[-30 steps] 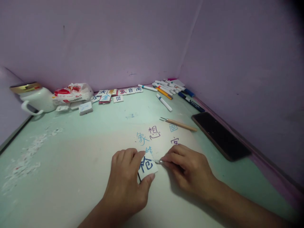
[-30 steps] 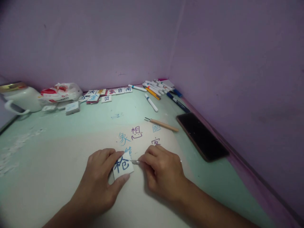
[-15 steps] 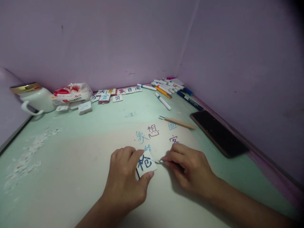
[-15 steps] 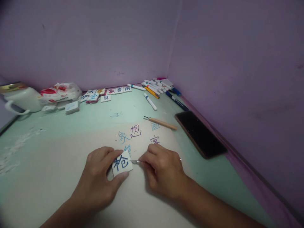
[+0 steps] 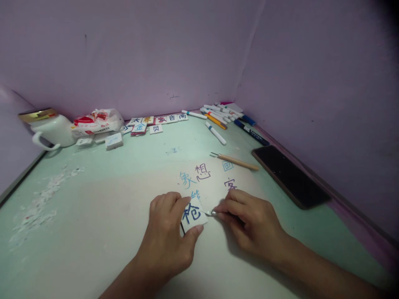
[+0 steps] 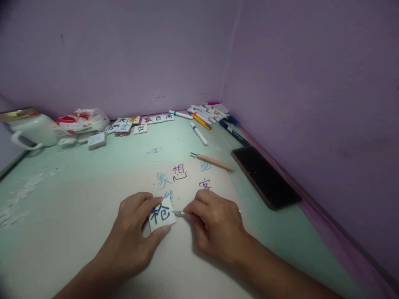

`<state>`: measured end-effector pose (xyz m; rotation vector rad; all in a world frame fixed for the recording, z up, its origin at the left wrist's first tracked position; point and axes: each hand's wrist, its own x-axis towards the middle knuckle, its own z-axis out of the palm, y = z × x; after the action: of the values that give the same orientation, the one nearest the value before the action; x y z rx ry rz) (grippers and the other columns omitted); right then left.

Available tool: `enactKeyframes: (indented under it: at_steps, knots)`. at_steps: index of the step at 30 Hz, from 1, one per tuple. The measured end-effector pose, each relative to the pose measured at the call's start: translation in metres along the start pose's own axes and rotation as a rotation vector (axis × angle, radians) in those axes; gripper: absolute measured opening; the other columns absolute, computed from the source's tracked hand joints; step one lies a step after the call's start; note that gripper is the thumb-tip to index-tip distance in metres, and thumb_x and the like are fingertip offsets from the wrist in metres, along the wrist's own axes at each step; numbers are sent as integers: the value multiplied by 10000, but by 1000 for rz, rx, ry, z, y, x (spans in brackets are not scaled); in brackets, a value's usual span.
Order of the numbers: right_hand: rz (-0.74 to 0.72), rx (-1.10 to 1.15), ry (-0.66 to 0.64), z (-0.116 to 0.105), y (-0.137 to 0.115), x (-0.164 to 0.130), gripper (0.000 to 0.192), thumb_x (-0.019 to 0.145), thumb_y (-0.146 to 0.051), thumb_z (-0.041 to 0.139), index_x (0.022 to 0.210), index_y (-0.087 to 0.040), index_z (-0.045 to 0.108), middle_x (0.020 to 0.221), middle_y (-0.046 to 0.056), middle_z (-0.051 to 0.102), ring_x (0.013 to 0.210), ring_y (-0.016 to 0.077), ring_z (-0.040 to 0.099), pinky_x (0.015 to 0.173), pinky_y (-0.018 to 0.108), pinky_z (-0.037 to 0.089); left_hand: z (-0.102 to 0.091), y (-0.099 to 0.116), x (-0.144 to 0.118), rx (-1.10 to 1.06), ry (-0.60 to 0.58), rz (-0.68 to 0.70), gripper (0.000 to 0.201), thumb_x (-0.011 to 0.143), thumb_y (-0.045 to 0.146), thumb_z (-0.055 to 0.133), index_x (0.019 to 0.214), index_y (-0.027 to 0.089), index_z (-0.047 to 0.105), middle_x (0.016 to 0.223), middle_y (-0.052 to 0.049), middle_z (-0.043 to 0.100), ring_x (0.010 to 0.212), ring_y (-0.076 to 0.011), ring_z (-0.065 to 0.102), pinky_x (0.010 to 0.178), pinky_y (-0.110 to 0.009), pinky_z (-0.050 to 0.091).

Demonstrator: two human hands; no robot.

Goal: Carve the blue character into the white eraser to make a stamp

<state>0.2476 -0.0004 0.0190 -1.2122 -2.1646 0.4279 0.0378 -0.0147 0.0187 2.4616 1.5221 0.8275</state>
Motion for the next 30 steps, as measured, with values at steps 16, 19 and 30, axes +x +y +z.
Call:
enactKeyframes:
  at_steps: [16, 19, 30]
  knots:
    - [-178, -86, 89, 1, 5, 4, 176, 855, -128, 536, 892, -198, 693, 809, 34, 683, 674, 142, 623, 586, 249, 418, 0, 0, -1, -15, -23, 10, 365, 785, 252, 590, 1120, 128, 518, 1023, -130, 537, 941, -295, 519, 806, -513, 457]
    - [-232, -140, 141, 2, 3, 4, 199, 831, -99, 530, 894, -194, 693, 787, 31, 686, 649, 142, 618, 559, 248, 405, -1, 1, -1, -19, -22, 7, 365, 780, 247, 596, 1115, 131, 511, 1030, -132, 529, 948, -296, 511, 806, -516, 455]
    - [-307, -280, 197, 0, -8, 6, 239, 809, -53, 507, 820, -182, 708, 719, 24, 697, 568, 142, 588, 480, 266, 330, -2, 4, -1, -56, -40, -27, 329, 753, 234, 613, 1050, 127, 520, 958, -118, 514, 886, -283, 492, 781, -533, 440]
